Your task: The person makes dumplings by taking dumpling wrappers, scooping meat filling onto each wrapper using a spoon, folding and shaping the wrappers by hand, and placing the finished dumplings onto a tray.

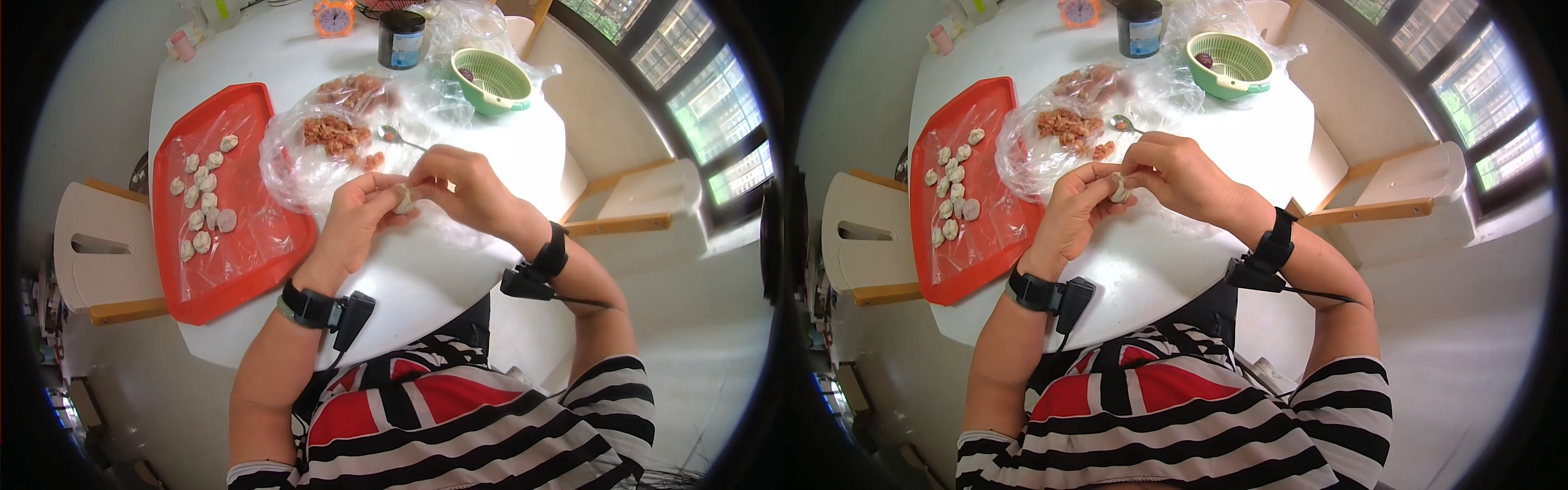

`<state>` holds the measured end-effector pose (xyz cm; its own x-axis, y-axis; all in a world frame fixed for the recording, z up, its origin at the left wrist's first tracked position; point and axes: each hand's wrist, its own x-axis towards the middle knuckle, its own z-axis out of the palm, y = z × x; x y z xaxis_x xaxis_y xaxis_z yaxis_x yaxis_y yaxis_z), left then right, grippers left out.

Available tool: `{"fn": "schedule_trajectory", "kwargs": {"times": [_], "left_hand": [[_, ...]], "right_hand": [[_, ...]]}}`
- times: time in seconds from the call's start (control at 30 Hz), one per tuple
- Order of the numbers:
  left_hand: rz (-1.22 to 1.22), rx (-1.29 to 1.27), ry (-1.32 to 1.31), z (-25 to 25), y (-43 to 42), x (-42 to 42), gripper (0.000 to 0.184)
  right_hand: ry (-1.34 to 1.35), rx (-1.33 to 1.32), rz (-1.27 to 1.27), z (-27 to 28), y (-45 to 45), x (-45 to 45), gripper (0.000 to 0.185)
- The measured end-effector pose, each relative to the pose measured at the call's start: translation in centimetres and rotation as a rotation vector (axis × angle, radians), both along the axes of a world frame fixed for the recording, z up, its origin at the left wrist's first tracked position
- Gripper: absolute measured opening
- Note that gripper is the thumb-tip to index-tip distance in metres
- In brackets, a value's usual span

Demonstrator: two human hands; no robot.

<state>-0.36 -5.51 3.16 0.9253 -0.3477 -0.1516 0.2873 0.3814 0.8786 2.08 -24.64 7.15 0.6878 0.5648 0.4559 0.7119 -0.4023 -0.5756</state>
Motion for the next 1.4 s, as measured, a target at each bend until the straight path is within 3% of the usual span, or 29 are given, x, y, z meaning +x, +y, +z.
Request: {"fn": "schedule_trajectory", "kwargs": {"times": [0.23,0.43,0.53,0.6,0.8,1.07,1.2,1.4], "left_hand": [[0.043,-0.251,0.070,0.5,-0.3,0.2,0.030],[0.076,-0.102,-0.050,-0.4,-0.3,0.2,0.030],[0.070,-0.112,0.021,-0.2,0.3,0.3,0.029],[0.064,-0.126,0.050,-0.1,0.5,0.4,0.029],[-0.046,-0.191,0.116,0.3,0.4,0.1,0.026],[-0.088,-0.416,0.146,-1.4,0.1,0.4,0.026],[-0.068,-0.468,0.133,-1.4,-0.1,0.3,0.024],[0.006,-0.248,-0.077,-1.2,-0.4,0.3,0.025]], "right_hand": [[0.196,0.087,-0.134,0.1,0.1,0.0,0.008],[0.558,0.282,-0.170,-0.5,0.4,0.1,0.009],[0.446,0.294,-0.098,-0.9,0.3,0.0,0.014],[0.016,0.011,0.012,0.4,0.3,-0.5,0.019],[-0.409,-0.095,0.168,0.4,-0.4,0.3,0.032],[-0.492,-0.151,0.168,0.3,0.0,0.3,0.032],[-0.400,-0.189,0.161,1.0,0.5,-0.2,0.026],[-0.291,-0.167,0.112,1.7,1.1,-0.3,0.020]]}}
